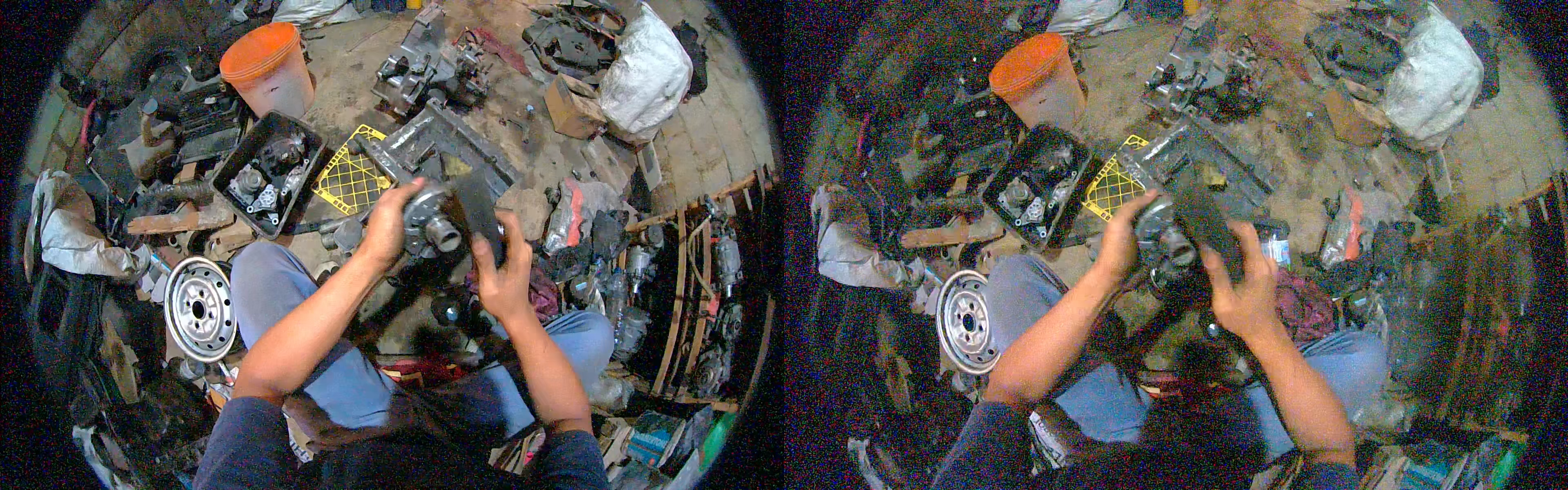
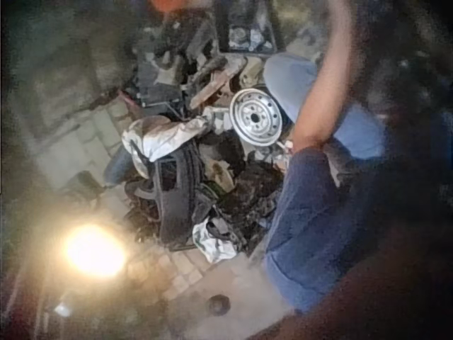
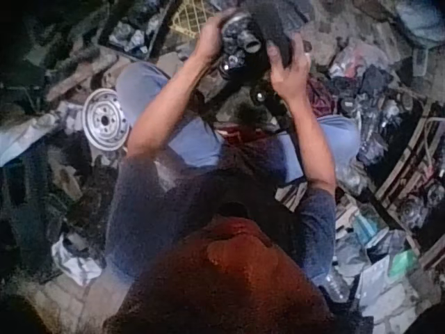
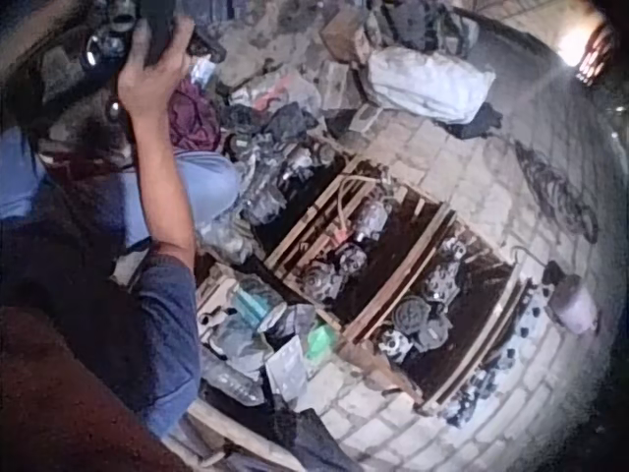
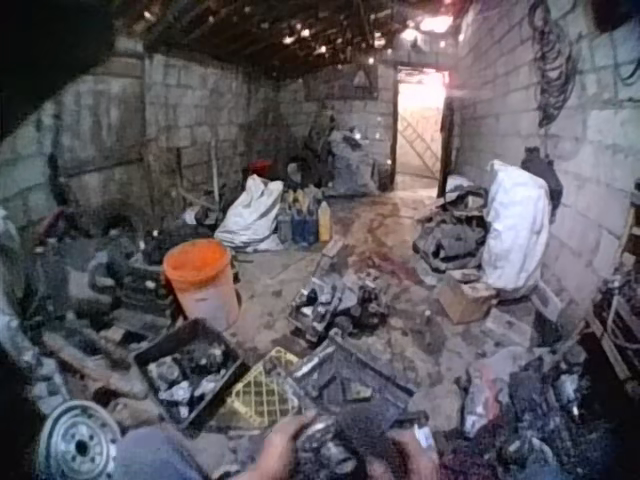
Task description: The person cleans a metal mechanical part with a wire brush and a liquid solvent from a bottle. They then place the part on a flat surface and manipulate internal components by hand.
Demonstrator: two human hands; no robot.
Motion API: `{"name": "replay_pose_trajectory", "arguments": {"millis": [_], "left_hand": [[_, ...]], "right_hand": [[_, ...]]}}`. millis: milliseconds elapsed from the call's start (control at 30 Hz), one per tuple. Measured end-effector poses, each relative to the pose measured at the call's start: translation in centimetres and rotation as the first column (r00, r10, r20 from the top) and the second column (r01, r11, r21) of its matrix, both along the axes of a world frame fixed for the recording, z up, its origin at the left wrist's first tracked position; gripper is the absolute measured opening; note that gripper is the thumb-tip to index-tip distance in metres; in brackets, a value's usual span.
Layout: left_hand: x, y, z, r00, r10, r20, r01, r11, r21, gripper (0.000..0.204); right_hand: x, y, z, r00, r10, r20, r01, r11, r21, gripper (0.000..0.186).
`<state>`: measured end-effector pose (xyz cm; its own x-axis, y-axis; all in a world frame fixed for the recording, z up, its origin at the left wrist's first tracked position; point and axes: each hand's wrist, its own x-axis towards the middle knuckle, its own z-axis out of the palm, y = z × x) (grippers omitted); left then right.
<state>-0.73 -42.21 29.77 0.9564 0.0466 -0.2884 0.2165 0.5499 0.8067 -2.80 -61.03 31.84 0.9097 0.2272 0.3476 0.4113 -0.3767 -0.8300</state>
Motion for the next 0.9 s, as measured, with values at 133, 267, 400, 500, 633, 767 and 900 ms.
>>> {"name": "replay_pose_trajectory", "arguments": {"millis": [133,267,400,500,633,767,900], "left_hand": [[-0.6,1.2,1.1,1.0,-0.02,-0.007,0.021,0.965,0.262,0.048],[0.0,1.3,-1.6,0.999,-0.031,-0.006,0.03,0.882,0.47,0.05],[-0.5,2.3,1.1,0.995,0.001,0.098,-0.037,0.93,0.365,0.047],[-0.4,2.3,2.0,0.998,-0.069,-0.002,0.054,0.765,0.642,0.046],[-0.9,0.9,0.4,0.977,-0.031,0.213,-0.068,0.893,0.445,0.041],[-0.3,2.6,1.4,1.0,-0.007,0.016,0.001,0.942,0.336,0.041],[-0.7,0.7,-1.5,0.955,-0.026,0.294,-0.144,0.828,0.542,0.046]], "right_hand": [[0.1,-0.5,-1.4,0.998,0.042,0.042,-0.043,0.999,0.022,0.035],[1.8,2.2,1.4,0.977,0.138,0.163,-0.133,0.99,-0.045,0.037],[0.3,-0.7,-2.1,0.992,0.055,0.116,-0.046,0.995,-0.084,0.034],[0.7,-0.8,-2.6,0.98,0.04,0.194,-0.028,0.997,-0.066,0.034],[2.2,2.7,1.7,0.938,0.167,0.304,-0.134,0.983,-0.125,0.039],[2.5,-1.5,-2.3,0.967,0.108,0.23,-0.079,0.988,-0.135,0.039],[2.0,2.0,-0.1,0.925,0.146,0.351,-0.098,0.984,-0.152,0.039]]}}
